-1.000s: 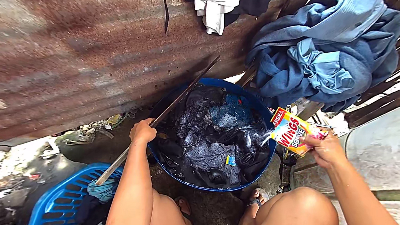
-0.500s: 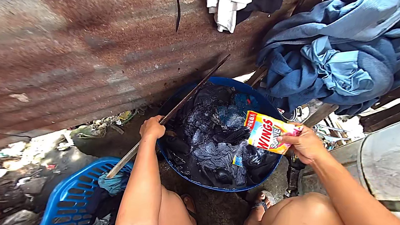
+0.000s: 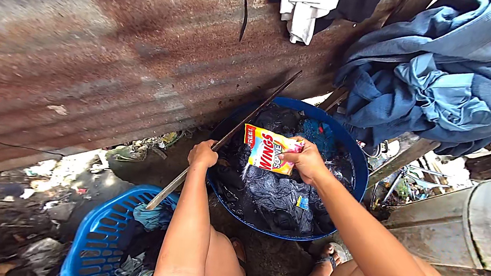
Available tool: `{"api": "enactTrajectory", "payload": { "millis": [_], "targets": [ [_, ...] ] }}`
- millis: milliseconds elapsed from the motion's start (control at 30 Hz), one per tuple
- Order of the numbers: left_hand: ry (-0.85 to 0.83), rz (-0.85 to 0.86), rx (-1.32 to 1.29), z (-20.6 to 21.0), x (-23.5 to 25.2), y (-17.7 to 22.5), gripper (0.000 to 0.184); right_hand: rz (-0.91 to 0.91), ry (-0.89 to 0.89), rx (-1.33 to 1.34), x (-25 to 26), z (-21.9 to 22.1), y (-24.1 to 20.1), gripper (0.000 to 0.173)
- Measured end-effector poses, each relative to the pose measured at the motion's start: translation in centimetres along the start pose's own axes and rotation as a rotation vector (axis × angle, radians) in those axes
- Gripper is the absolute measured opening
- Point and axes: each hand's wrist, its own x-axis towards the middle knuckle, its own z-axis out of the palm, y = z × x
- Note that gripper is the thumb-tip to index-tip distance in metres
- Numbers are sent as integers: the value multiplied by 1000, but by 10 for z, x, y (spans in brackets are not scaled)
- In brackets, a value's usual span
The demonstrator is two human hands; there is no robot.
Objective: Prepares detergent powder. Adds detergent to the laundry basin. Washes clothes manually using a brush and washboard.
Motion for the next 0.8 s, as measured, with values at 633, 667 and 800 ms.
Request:
{"api": "enactTrajectory", "payload": {
  "millis": [633, 667, 800],
  "targets": [
    [-6, 0, -11, 1, 5, -2, 46, -178, 96, -63, 52, 25, -26, 42],
    [-7, -1, -11, 2, 4, -2, 46, -196, 128, -59, 53, 15, -28, 42],
    [-5, 4, -17, 3, 4, -2, 46, -204, 217, -106, 50, -32, -33, 45]
  ]
}}
